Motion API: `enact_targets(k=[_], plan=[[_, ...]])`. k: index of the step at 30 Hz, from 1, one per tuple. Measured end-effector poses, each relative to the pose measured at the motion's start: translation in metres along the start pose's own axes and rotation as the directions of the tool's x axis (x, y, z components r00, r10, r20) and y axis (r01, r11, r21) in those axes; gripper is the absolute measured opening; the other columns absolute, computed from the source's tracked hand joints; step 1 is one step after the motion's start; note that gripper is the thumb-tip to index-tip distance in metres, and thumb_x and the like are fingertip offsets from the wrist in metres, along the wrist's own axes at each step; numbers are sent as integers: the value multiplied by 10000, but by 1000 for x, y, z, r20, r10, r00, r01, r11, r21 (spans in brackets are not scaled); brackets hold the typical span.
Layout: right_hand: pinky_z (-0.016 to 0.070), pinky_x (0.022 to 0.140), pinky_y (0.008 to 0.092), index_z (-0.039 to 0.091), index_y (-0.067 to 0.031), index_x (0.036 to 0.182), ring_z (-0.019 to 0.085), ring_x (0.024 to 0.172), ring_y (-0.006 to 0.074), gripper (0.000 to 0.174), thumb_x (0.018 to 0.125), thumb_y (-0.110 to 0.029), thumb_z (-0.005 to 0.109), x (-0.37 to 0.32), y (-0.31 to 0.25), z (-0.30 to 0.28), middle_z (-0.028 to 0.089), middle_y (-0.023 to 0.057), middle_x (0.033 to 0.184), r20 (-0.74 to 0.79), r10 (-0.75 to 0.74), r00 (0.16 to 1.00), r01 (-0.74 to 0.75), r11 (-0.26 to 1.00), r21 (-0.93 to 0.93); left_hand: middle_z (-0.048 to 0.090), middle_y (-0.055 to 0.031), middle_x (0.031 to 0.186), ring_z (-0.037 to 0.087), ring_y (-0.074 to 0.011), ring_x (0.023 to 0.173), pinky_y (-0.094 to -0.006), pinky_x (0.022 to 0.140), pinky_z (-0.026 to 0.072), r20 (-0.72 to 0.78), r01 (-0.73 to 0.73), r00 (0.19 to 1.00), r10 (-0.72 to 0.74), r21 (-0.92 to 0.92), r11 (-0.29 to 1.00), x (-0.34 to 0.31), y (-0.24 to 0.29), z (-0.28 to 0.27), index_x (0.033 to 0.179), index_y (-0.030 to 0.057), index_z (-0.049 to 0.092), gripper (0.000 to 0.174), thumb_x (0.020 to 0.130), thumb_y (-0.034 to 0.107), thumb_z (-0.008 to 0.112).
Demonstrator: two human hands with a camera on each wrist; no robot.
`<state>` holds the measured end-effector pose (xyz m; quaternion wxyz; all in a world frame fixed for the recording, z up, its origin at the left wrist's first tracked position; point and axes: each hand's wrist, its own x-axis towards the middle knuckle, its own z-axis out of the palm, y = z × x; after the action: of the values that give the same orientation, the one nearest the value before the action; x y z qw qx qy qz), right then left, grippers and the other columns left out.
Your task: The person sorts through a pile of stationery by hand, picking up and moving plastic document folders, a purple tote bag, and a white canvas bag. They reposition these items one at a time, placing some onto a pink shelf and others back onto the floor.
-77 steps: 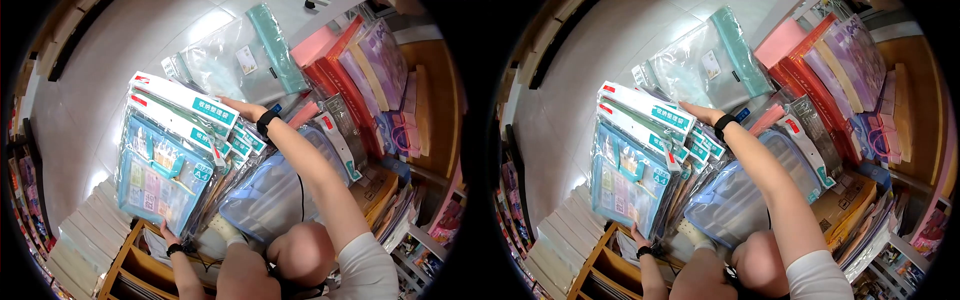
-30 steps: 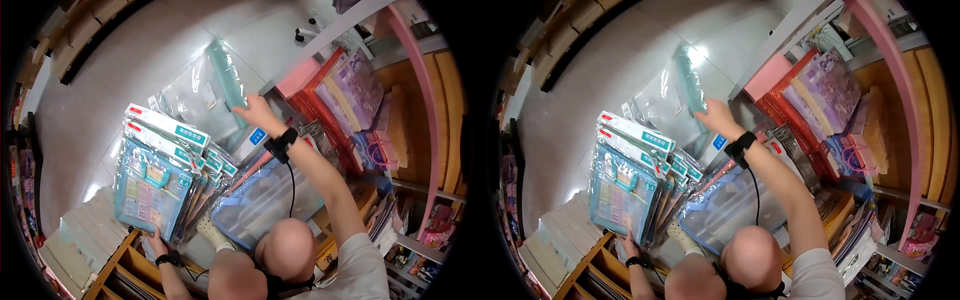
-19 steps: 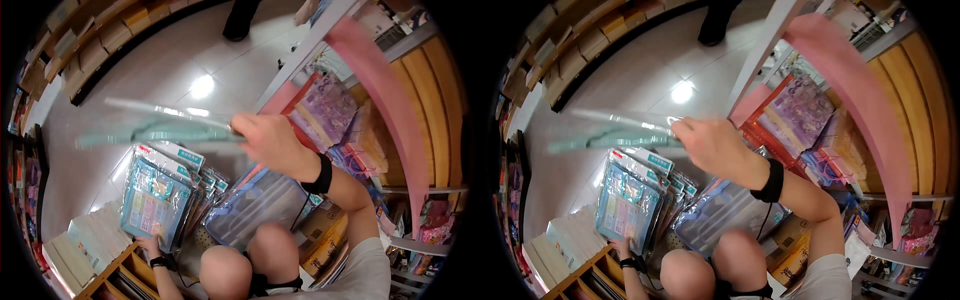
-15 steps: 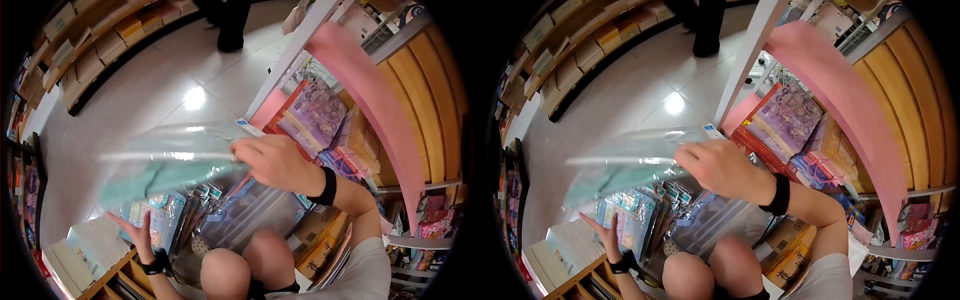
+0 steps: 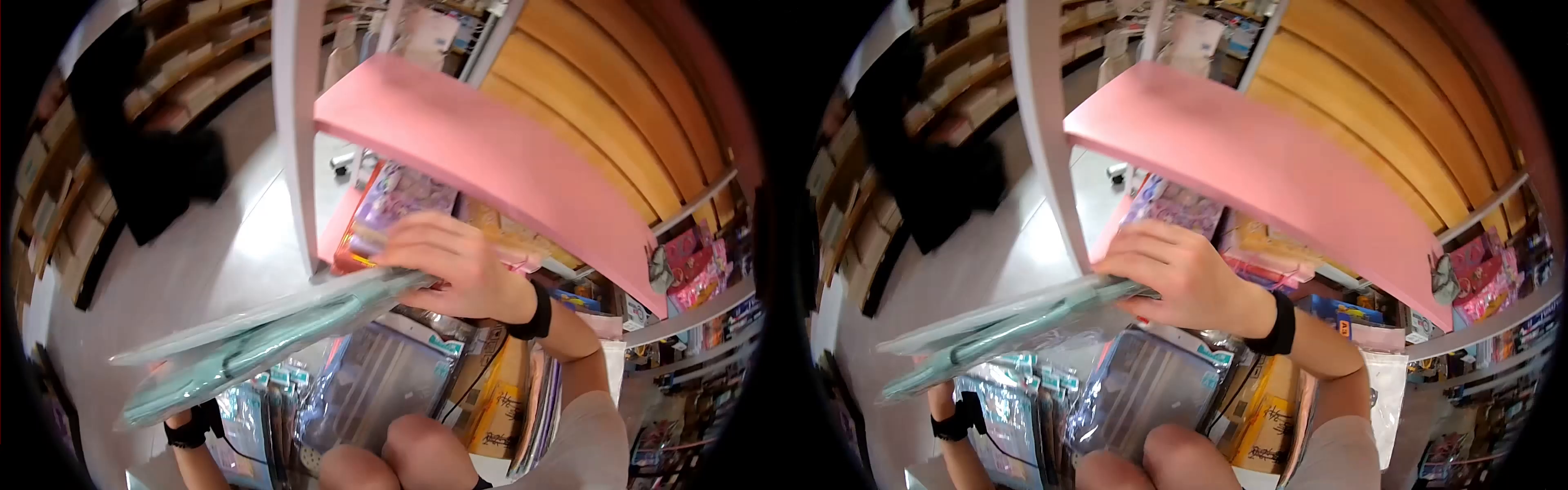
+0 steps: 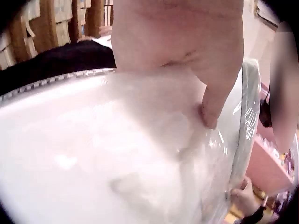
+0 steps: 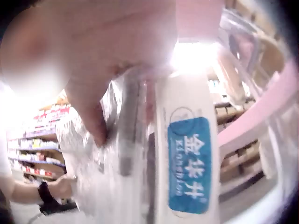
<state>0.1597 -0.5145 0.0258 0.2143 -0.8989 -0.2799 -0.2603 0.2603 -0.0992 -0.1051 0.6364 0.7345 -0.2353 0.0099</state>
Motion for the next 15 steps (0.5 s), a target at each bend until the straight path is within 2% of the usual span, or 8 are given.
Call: enact_targets(k=[3, 5, 7, 8, 9, 10, 13, 15], plan=[[373, 906, 360, 341, -55, 1277, 449, 1125, 246, 847, 560, -76, 791, -24, 7, -8, 433, 149, 1240, -403, 284, 870, -187, 946, 263, 473, -97, 1178, 476, -217, 1032, -336, 885, 388, -109, 53, 991, -74, -184, 981, 17, -4, 6, 1230, 17, 390, 591, 706, 97, 651], [216, 1024, 372, 22, -51, 1376, 290, 1256, 260, 1115, 584, -105, 806, -40, 9, -14, 258, 178, 1360, -389, 410, 825, -224, 869, 441, 488, -86, 1152, 491, -207, 1000, -326, 862, 401, -127, 63, 987, -99, -261, 963, 30, -4, 15, 1221, 19, 392, 586, 702, 84, 657], [186, 1036, 374, -32, -54, 1380, 259, 1270, 277, 1169, 576, -119, 814, -58, 5, -7, 241, 192, 1371, -334, 556, 761, -265, 736, 623, 502, -76, 1127, 505, -196, 969, -317, 838, 415, -131, 56, 986, -101, -313, 948, 42, -2, 26, 1211, 22, 394, 581, 698, 70, 663], [179, 1038, 364, -24, -53, 1385, 255, 1269, 251, 1185, 559, -133, 823, -66, 6, -4, 245, 162, 1376, -237, 548, 802, -226, 646, 729, 494, -62, 1117, 500, -195, 982, -310, 832, 413, -136, 27, 988, -76, -329, 944, 48, -4, 29, 1210, 28, 387, 559, 721, 108, 647], [204, 1028, 355, 87, -38, 1382, 276, 1250, 217, 1101, 562, -130, 817, -78, -2, -4, 287, 135, 1360, -50, 623, 781, -333, 483, 810, 506, -72, 1109, 508, -192, 981, -309, 839, 414, -119, 6, 991, -58, -396, 918, 55, 3, 36, 1203, 17, 397, 550, 717, 89, 644], [234, 1014, 348, 216, -20, 1351, 294, 1234, 200, 976, 579, -129, 803, -84, -10, -12, 331, 118, 1335, 53, 525, 849, -426, 622, 658, 518, -83, 1101, 516, -190, 981, -308, 846, 414, -103, -8, 994, -44, -460, 888, 63, 16, 50, 1196, 6, 408, 540, 712, 69, 641], [394, 869, 301, 432, -11, 1224, 487, 1020, 165, 679, 649, -144, 767, -78, -43, -18, 530, 97, 1112, 90, 632, 770, -430, 409, 805, 535, -93, 1055, 525, -189, 951, -295, 829, 416, -77, 84, 989, -129, -430, 899, 83, 65, 88, 1191, -14, 405, 526, 717, 53, 621], [432, 729, 264, 528, -12, 1080, 523, 843, 117, 441, 706, -139, 726, -91, -49, -28, 578, 61, 917, 93, 767, 635, -603, 418, 680, 535, -93, 1039, 525, -189, 939, -297, 831, 414, -66, 224, 962, -265, -368, 902, 94, 83, 104, 1193, -16, 396, 519, 731, 78, 614]])
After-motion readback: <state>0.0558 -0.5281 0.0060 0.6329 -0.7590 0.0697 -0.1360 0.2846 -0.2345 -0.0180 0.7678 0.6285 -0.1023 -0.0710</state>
